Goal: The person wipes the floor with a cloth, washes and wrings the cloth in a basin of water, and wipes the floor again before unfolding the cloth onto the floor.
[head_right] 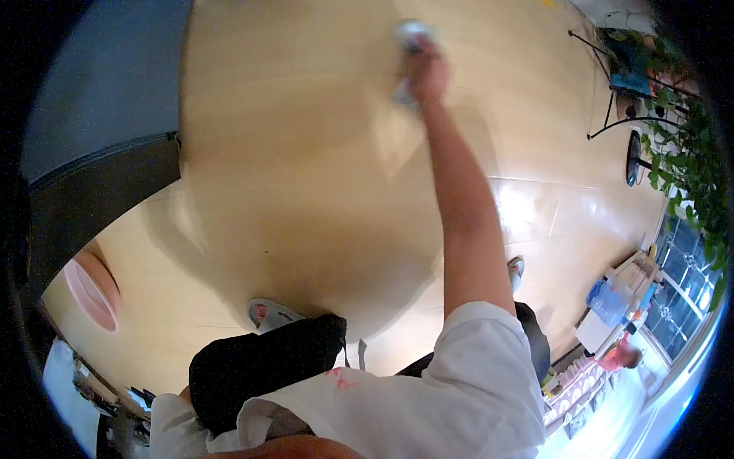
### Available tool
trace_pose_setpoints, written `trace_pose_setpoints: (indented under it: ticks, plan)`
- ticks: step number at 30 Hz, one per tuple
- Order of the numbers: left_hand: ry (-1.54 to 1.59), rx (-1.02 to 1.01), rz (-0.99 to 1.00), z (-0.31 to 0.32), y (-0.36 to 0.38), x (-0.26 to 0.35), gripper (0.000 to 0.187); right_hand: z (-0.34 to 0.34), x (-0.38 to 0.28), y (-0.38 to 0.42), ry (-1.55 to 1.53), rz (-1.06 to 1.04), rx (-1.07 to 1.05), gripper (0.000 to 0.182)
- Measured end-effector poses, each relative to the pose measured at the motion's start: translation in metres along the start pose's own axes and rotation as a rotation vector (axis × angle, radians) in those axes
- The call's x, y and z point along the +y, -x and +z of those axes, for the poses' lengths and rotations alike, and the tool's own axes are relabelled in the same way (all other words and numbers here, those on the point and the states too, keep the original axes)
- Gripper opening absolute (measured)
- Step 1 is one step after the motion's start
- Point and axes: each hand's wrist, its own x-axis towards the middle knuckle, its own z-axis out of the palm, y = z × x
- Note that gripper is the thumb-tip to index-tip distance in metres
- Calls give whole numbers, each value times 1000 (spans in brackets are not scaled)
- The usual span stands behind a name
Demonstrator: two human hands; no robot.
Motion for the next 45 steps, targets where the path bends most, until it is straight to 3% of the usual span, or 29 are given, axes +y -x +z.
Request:
trace_pose_setpoints:
  ticks: [1, 2, 3, 4, 5, 7, 10, 11, 12, 15, 18, 20, 23, 24, 25, 26, 27, 30, 32, 35, 37, 40, 41, 42, 43, 44, 45]
  plan:
    - [2, 1, -3, -1, -1, 1, 26, 31, -9, 31, 59, -381, 13, 29]
    - [-2, -4, 1, -3, 0, 0, 26, 50, -34, 78, 58, -364, -205, 17]
    - [-6, -7, 4, -4, -1, 0, 26, 68, -61, 129, -79, -491, -218, 14]
    - [-9, -8, 11, -5, -3, 0, 26, 67, -96, 179, 34, -490, -355, 14]
    - [-12, -10, 17, -7, -3, -1, 26, 64, -112, 216, -39, -700, -373, 15]
    - [-19, -22, 26, -9, -3, -1, 25, 44, -135, 258, -199, -807, -311, 22]
    - [-48, -39, 50, -13, -6, -3, 25, 37, -126, 262, -187, -873, -289, 23]
    - [-60, -50, 54, -15, -7, -3, 25, 33, -121, 269, -241, -673, -267, 27]
    - [-77, -66, 61, -18, -9, -3, 25, 25, -109, 274, -398, -191, -429, 31]
    - [-126, -123, 67, -24, -13, -1, 24, -30, -43, 272, -214, -189, 17, 41]
    - [-161, -156, 71, -30, -10, 1, 24, -104, 29, 271, -16, 95, 436, 46]
    - [-187, -171, 69, -32, -5, 1, 23, -129, 97, 275, 91, 430, 663, 43]
    - [-220, -201, 60, -33, 0, 2, 23, -125, 130, 261, 231, 500, 731, 39]
    - [-228, -208, 55, -33, 0, 1, 22, -107, 121, 258, -23, 453, 725, 36]
    - [-236, -218, 50, -32, 1, 1, 22, -73, 125, 258, -262, 226, 666, 35]
    - [-245, -224, 42, -33, 1, 1, 22, -69, 67, 263, 166, 351, 253, 32]
    - [-255, -235, 40, -32, 1, 3, 22, -20, 56, 286, -9, 194, 229, 29]
    - [-283, -261, 43, -31, 1, 9, 21, 18, -63, 316, -32, -224, 72, 22]
    - [-297, -288, 58, -27, -1, 14, 21, 20, -97, 329, -103, -374, 68, 24]
    - [-331, -354, 99, -16, -8, 28, 21, 2, -88, 324, -248, -327, 24, 21]
    - [-357, -408, 127, -6, -12, 39, 20, -18, -55, 320, -770, 365, -34, 21]
    - [-404, -505, 173, 17, -21, 64, 20, -81, 52, 306, -501, 250, 411, 35]
    - [-429, -539, 207, 27, -27, 74, 19, -127, 79, 296, -275, 325, 489, 39]
    - [-441, -551, 287, 39, -31, 84, 19, -155, 120, 284, -125, 250, 828, 39]
    - [-459, -572, 345, 52, -37, 94, 19, -178, 187, 294, 63, 415, 806, 36]
    - [-394, -514, 512, 65, -49, 99, 15, -186, 264, 303, -24, 459, 1077, 31]
    - [-341, -447, 681, 79, -60, 104, 12, -235, 246, 279, 18, 957, 1099, 30]
